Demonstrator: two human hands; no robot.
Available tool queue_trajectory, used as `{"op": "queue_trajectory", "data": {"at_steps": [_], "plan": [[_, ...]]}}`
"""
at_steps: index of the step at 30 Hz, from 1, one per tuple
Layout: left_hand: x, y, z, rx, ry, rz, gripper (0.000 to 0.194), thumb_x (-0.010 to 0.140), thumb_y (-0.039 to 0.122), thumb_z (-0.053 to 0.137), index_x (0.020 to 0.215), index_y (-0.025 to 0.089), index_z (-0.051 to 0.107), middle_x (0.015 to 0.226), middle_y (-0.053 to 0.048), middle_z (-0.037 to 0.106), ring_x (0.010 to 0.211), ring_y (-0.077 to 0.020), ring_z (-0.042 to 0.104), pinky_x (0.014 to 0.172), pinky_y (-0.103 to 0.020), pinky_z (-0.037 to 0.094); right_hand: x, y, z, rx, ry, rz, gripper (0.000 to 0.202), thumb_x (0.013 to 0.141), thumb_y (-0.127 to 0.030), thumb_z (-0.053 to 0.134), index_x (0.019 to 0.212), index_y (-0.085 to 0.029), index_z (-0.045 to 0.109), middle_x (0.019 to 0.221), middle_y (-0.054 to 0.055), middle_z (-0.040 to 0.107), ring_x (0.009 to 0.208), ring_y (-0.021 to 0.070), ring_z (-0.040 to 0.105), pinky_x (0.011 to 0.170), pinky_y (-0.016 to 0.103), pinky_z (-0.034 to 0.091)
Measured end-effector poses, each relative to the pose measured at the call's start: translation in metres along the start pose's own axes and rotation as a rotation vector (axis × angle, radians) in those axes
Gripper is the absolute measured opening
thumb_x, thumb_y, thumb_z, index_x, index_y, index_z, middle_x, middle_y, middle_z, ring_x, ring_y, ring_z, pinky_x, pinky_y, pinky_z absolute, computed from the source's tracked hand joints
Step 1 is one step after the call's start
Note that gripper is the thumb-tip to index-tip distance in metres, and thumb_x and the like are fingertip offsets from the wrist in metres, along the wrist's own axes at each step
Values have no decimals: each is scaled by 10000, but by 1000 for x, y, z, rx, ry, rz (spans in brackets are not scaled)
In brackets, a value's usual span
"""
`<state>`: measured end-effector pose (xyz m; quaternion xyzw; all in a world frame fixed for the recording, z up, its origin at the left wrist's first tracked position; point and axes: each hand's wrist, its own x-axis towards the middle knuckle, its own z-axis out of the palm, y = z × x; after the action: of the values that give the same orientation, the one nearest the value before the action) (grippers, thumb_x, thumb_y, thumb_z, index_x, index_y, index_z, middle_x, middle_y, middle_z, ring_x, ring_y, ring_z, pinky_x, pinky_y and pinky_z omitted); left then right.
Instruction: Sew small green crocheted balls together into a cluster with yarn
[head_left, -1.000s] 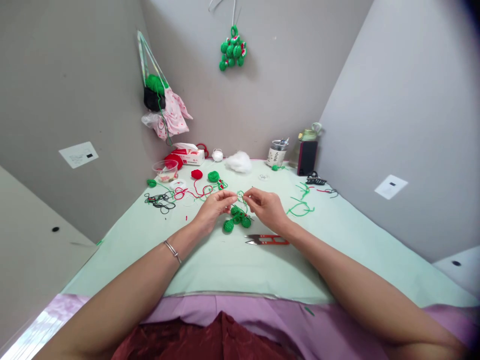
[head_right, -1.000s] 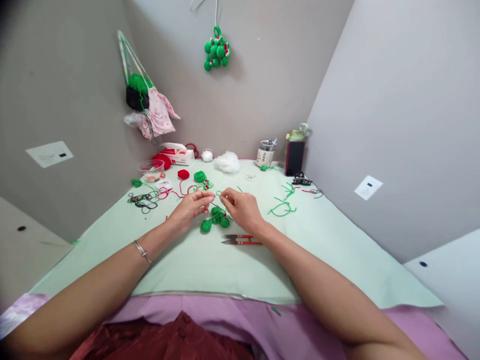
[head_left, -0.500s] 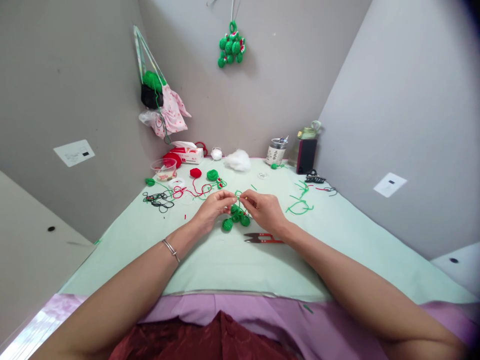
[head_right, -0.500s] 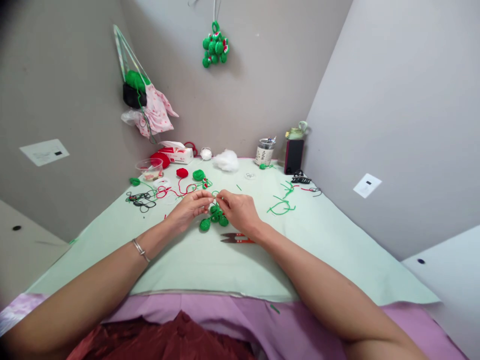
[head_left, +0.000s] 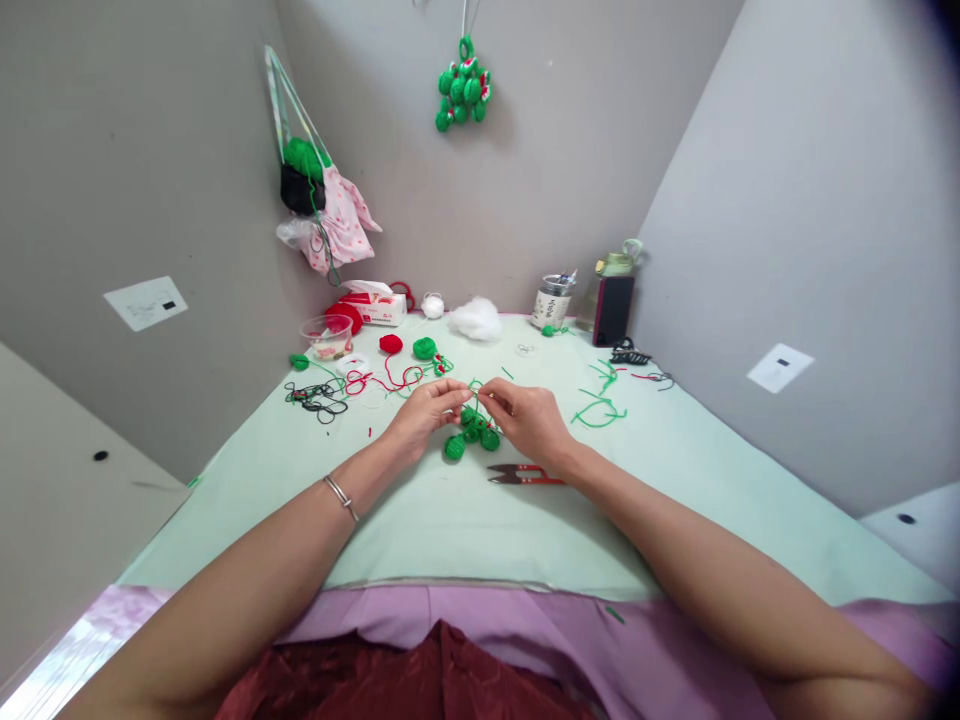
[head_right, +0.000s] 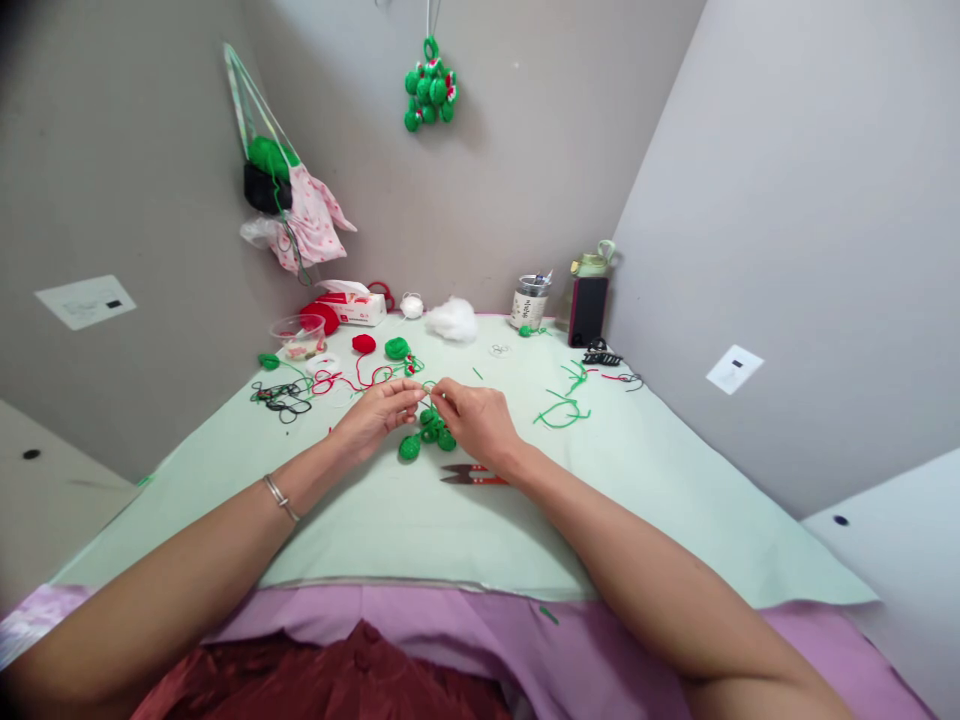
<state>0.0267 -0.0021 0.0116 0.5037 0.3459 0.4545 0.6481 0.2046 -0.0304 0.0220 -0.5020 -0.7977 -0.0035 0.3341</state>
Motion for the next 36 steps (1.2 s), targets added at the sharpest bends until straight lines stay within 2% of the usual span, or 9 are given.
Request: {"op": "queue_trajectory", "data": {"at_steps": [3,6,10,13,16,19,28,33,36], "plan": [[-2,2,0,0,2,-7,256,673,291,785,810,144,625,759,10,529,652,-77,497,630,-207,439,1,3,1,6,3,3,188,943,-294,517,879,-221,678,593,-24,625,502,116,465,567,237,288],[-4,5,1,-1,1,-13,205,669,237,752,765,141,599,773,7,539,638,-70,496,627,-205,446,5,9,1,47,9,85,168,919,-277,535,841,-217,671,572,-25,616,499,117,466,573,239,303],[-3,5,1,-70,-13,-4,171,670,188,709,724,149,552,724,20,533,586,-61,492,594,-197,436,9,16,0,210,-38,182,159,894,-267,544,797,-212,658,531,-35,601,491,115,480,574,234,336],[-1,3,0,-158,-56,29,164,687,174,688,735,159,532,736,17,557,573,-56,494,576,-186,428,10,16,0,317,-57,202,167,898,-301,538,841,-211,667,516,-41,594,478,113,481,563,234,354],[0,3,-1,-188,-29,64,159,696,164,682,740,161,529,803,6,595,586,-49,499,588,-184,442,10,15,-1,381,-59,217,183,895,-330,543,878,-205,677,514,-40,594,468,111,483,550,235,367],[-1,4,-2,-195,-7,76,160,694,161,688,734,162,533,770,17,581,591,-51,502,592,-183,453,11,13,-2,421,-56,236,192,886,-342,554,873,-199,681,506,-38,586,463,111,488,542,236,378],[-3,11,1,-274,-69,28,243,726,208,713,848,189,504,759,31,612,522,-51,499,498,-174,418,12,10,-8,497,-47,257,193,870,-344,575,827,-184,674,491,-38,568,445,99,474,515,229,385],[-4,13,1,-198,-125,65,249,792,311,720,941,199,555,595,70,503,446,-46,380,421,-160,298,13,8,-11,565,-22,258,206,857,-361,603,820,-173,678,490,-35,556,443,94,464,494,227,381],[-5,10,3,-120,-163,56,307,821,403,692,1010,170,630,720,-2,626,498,-61,435,455,-188,348,14,5,-17,653,-29,256,225,831,-387,642,803,-166,675,490,-36,543,439,94,459,473,232,376]]}}
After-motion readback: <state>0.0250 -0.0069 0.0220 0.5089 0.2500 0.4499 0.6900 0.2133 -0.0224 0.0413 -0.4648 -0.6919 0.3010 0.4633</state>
